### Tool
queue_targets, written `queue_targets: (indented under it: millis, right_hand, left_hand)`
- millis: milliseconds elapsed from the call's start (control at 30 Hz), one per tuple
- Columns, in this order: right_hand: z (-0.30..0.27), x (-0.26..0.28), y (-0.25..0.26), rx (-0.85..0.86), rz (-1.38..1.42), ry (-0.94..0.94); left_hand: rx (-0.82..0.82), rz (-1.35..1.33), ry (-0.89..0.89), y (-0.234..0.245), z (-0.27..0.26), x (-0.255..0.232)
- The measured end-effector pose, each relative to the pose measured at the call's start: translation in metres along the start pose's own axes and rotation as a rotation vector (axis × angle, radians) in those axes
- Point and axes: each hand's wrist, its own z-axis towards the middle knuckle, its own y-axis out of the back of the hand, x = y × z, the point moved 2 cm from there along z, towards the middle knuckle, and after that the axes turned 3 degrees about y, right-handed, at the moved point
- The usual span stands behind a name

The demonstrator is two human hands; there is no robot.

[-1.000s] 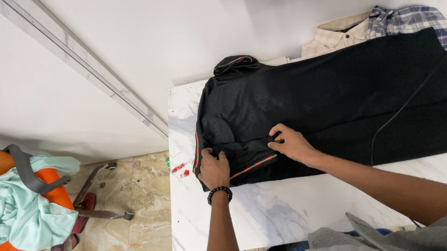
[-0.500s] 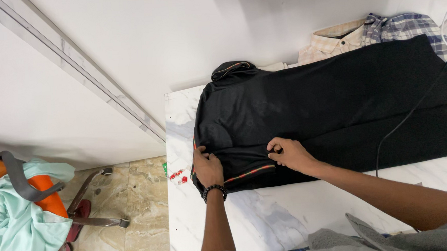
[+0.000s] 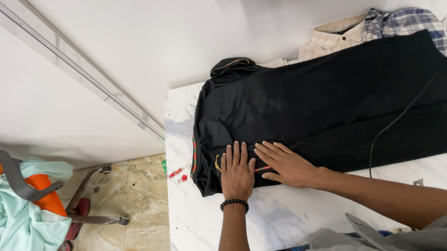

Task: The person folds a black athletic shirt on a white marble countertop, aligning the sides and smoothing the fabric. They then fold a cream-colored t-shirt with a graphic print and place it on top of the folded black shirt.

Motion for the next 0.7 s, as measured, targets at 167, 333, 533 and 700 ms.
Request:
queue_targets:
  millis: [167, 333, 533, 700]
  right_hand:
    - [-0.004, -0.009, -0.004, -0.01, 0.003, -0.033]
    - [-0.013, -0.024, -0.003, -0.028, -0.014, -0.07]
    - [-0.026, -0.044, -0.006, -0.136, -0.039, -0.106]
    - [-0.036, -0.055, -0.01, -0.115, -0.044, -0.142]
  left_hand:
    - [-0.026, 0.045, 0.058, 0.004, 0.0, 0.013]
    - [-0.004, 0.086, 0.185, 0.009, 0.001, 0.025]
    - [-0.026, 0.171, 0.066, 0.01, 0.003, 0.017]
    - [-0.047, -0.016, -0.01, 0.012, 0.014, -0.007]
